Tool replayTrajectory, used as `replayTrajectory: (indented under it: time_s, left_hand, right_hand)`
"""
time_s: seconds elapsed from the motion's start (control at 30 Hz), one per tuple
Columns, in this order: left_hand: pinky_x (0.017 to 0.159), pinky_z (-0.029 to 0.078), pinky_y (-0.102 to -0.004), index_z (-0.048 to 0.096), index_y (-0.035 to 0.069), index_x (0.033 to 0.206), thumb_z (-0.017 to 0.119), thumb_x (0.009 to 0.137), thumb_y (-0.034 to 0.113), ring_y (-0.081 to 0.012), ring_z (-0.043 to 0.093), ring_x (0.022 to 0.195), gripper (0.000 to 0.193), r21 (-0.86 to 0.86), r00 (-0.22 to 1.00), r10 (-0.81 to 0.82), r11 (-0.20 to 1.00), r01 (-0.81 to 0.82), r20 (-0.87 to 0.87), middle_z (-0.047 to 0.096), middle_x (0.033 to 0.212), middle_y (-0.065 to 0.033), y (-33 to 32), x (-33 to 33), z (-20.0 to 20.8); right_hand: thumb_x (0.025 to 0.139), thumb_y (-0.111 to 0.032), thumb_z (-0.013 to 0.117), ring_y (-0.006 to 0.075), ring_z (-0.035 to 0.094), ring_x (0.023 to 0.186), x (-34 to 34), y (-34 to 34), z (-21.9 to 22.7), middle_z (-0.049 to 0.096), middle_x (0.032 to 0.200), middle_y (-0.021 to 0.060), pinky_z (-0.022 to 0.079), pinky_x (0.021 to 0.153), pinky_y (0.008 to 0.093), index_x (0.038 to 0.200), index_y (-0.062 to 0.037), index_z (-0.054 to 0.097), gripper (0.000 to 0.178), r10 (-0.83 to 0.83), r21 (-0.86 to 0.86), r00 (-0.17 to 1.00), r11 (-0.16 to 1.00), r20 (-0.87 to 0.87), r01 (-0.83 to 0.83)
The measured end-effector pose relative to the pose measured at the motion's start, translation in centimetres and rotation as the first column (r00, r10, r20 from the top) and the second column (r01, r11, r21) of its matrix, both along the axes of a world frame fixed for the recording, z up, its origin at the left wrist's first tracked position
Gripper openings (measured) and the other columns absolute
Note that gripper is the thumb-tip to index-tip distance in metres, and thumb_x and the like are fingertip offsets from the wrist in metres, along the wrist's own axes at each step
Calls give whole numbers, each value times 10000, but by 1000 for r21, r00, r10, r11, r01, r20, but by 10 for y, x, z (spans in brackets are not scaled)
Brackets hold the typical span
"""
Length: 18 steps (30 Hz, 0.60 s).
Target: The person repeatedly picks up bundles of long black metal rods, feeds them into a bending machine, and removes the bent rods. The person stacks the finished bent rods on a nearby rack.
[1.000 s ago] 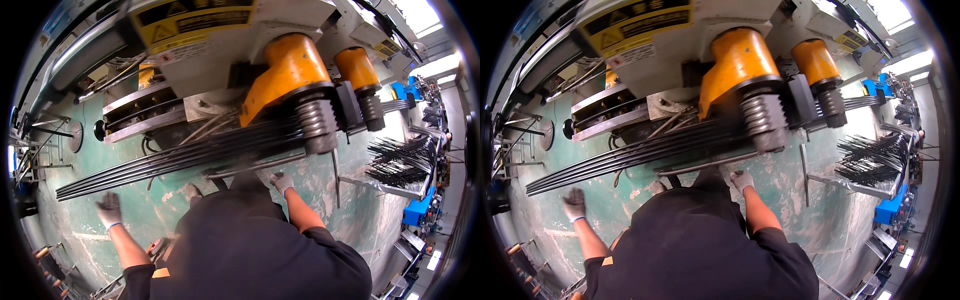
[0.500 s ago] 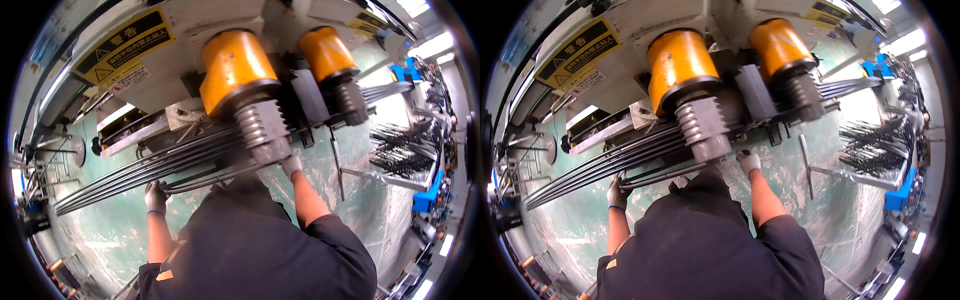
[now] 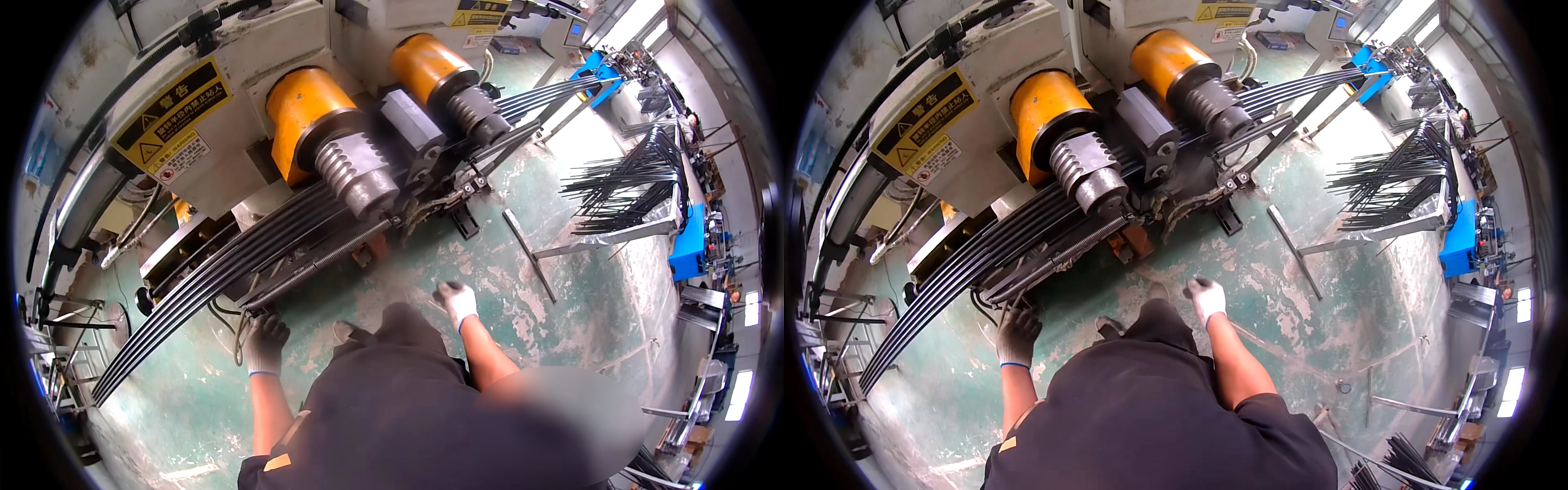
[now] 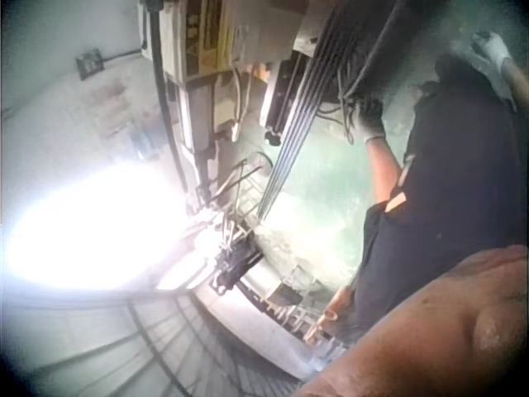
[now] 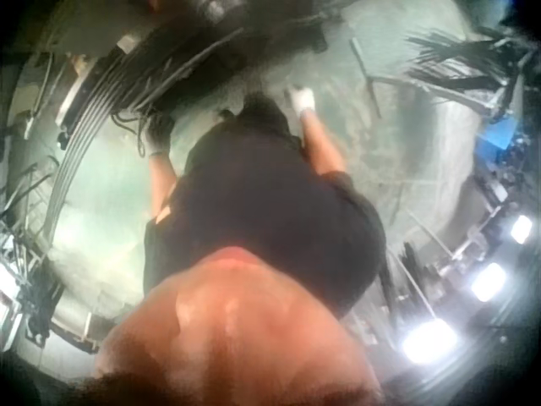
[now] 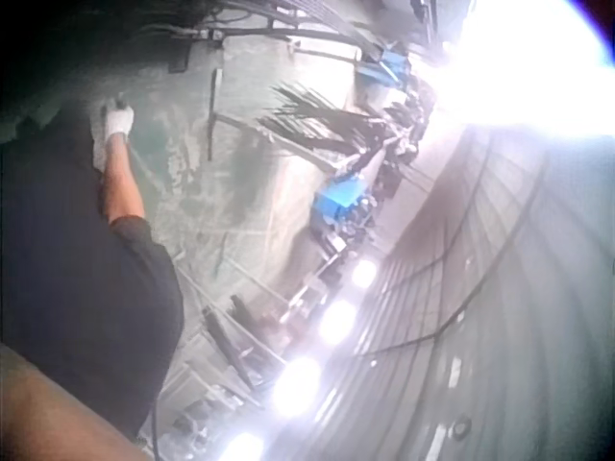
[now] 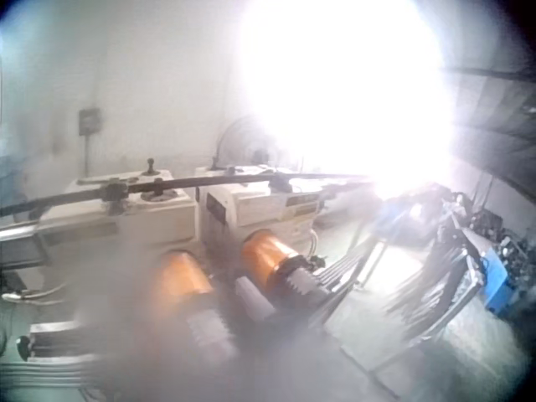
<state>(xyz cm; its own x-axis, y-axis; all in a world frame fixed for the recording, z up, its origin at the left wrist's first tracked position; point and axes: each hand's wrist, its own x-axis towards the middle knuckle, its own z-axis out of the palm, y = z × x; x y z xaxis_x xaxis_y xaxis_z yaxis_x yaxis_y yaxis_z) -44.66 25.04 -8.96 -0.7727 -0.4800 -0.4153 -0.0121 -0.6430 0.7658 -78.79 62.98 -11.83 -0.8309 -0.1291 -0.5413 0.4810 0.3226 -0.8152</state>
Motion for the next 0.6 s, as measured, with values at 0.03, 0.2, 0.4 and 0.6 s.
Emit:
replayTrajectory:
  time_s: [0.03, 0.2, 0.4, 0.6]
  left_hand:
    - [1074, 438, -440, 534, 65, 1306, 459, 985, 137, -351, 548, 1216, 337, 24, 997, 37, 999, -35, -63, 583, 1332, -176, 1, -3, 24]
    - [1158, 354, -439, 587, 143, 1270, 510, 983, 189, -251, 484, 1318, 301, 486, 835, 549, 737, -470, -24, 559, 1369, -84, -16, -6, 81]
    - [1187, 322, -507, 504, 11, 1427, 454, 1088, 465, -359, 444, 1354, 569, 232, 687, 681, 732, -640, -252, 496, 1482, -157, -7, -8, 152]
    - [1148, 398, -511, 579, 57, 1386, 565, 1042, 495, -323, 585, 1269, 558, 207, 619, 693, 711, -672, -369, 623, 1403, -144, -24, -31, 193]
  right_hand:
    - [976, -187, 681, 185, 708, 838, -10, -16, 16, 749, 964, 118, 552, 772, 312, 1168, 82, 694, 330, -24, -102, 1000, 995, -11, 23]
    - [977, -206, 714, 158, 658, 919, -63, -98, 127, 736, 1073, 86, 528, 865, 295, 1221, 35, 673, 345, -60, -388, 966, 920, -252, -44]
    - [1009, -287, 691, 170, 609, 1037, -107, -158, 204, 691, 1191, 87, 476, 965, 319, 1303, 42, 613, 448, -131, -614, 938, 783, -322, -101]
    - [1018, -339, 659, 222, 604, 1121, -141, -191, 222, 674, 1268, 122, 445, 1011, 356, 1353, 68, 582, 533, -185, -666, 968, 745, -169, 26]
